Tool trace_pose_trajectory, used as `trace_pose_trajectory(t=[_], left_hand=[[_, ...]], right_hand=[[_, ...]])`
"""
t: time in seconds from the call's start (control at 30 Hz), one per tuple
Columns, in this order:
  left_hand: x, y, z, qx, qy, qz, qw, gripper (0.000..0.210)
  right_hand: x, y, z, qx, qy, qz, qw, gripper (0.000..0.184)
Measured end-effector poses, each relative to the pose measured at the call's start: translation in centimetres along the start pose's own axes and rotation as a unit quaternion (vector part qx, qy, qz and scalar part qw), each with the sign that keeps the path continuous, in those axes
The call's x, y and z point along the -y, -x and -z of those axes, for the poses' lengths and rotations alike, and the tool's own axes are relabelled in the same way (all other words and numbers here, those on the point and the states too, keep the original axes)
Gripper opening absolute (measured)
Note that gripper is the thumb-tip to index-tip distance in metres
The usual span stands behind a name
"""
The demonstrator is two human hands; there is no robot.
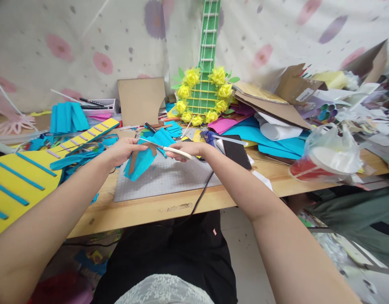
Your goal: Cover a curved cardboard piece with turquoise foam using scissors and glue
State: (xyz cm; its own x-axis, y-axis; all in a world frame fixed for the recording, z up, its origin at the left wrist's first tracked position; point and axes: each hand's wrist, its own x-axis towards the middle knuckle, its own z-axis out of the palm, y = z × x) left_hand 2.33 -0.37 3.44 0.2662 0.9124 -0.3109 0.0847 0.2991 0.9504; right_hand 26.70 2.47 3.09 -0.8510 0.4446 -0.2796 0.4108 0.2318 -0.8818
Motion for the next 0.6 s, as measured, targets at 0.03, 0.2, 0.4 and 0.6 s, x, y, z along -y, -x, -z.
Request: trace_pose_trajectory(t=[0.03,0.2,0.4,0.6], left_hand=[[-0.03,-0.01,-0.02,0.002,0.001,0.001,1.000,0.032],[-0.02,-0.18,0.16,0.007,0.005,0.005,1.000,0.029],[0.12,-0.30,0.34,0.003,0.001,0.004,1.000,0.029],[-0.01,-0.18,0.14,0.003,0.012,0.008,1.000,0.031]], right_hand=[[0.00,0.00,-0.01,-0.004,-0.003,-0.005,1.000,0.041],[0.04,-0.06,-0.02,-0.004,-0.020,-0.003,1.000,0.033],[-0.22,-0.24,0.07,0.003,-0.025,0.002,1.000,0.026],[-0.39,-0.44,-0.16,0.015,-0.046,0.029,0.998,0.034]])
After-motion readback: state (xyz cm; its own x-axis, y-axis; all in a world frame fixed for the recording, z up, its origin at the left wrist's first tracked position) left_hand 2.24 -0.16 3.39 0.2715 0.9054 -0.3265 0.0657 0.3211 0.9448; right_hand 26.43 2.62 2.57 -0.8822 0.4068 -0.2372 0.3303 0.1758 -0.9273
